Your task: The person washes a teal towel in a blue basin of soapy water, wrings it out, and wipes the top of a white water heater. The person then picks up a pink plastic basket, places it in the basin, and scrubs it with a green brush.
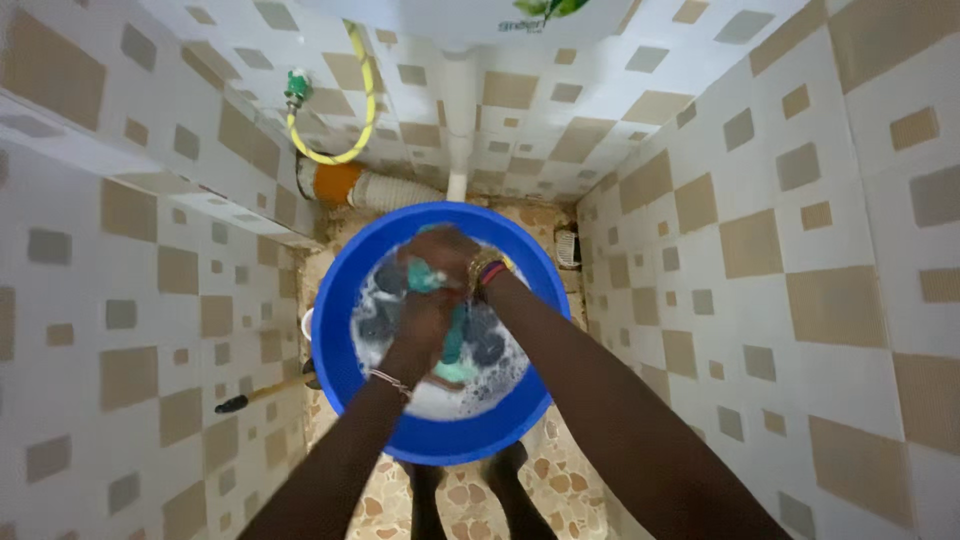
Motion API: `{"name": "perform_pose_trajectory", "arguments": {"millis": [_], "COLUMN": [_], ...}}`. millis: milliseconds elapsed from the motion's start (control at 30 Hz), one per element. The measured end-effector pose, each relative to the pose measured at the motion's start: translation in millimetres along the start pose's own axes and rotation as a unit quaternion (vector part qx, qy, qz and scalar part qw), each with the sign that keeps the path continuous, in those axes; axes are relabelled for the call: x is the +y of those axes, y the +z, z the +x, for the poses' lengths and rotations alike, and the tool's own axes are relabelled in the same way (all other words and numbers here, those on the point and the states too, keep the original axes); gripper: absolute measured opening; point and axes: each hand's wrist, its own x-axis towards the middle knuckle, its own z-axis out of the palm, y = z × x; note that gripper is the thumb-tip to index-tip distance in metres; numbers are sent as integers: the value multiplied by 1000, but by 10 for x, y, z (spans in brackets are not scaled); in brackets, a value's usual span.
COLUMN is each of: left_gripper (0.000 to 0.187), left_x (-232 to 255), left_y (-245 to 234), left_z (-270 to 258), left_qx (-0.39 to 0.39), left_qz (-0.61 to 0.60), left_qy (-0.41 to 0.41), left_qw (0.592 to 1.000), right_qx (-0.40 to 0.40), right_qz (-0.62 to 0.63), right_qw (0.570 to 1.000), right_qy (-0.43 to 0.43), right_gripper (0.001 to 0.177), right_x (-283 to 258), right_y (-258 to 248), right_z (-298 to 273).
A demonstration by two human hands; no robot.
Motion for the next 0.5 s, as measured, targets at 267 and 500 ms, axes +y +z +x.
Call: {"name": "perform_pose_trajectory", "arguments": {"millis": [267, 500], "left_gripper": [15, 34], "left_x": [-216, 599], "left_y": [545, 36], "left_z": [145, -177], "left_qx": [222, 224], "left_qz": [287, -66], "left_qy": [165, 44], "left_qw": [917, 971], "right_qx": [108, 268], "right_qz": [-202, 67], "right_qw": [973, 925], "right_qy": [0, 261], "right_gripper": [35, 42], "right_x": [-74, -642], "right_y": [71, -198], "right_z": [101, -178]}}
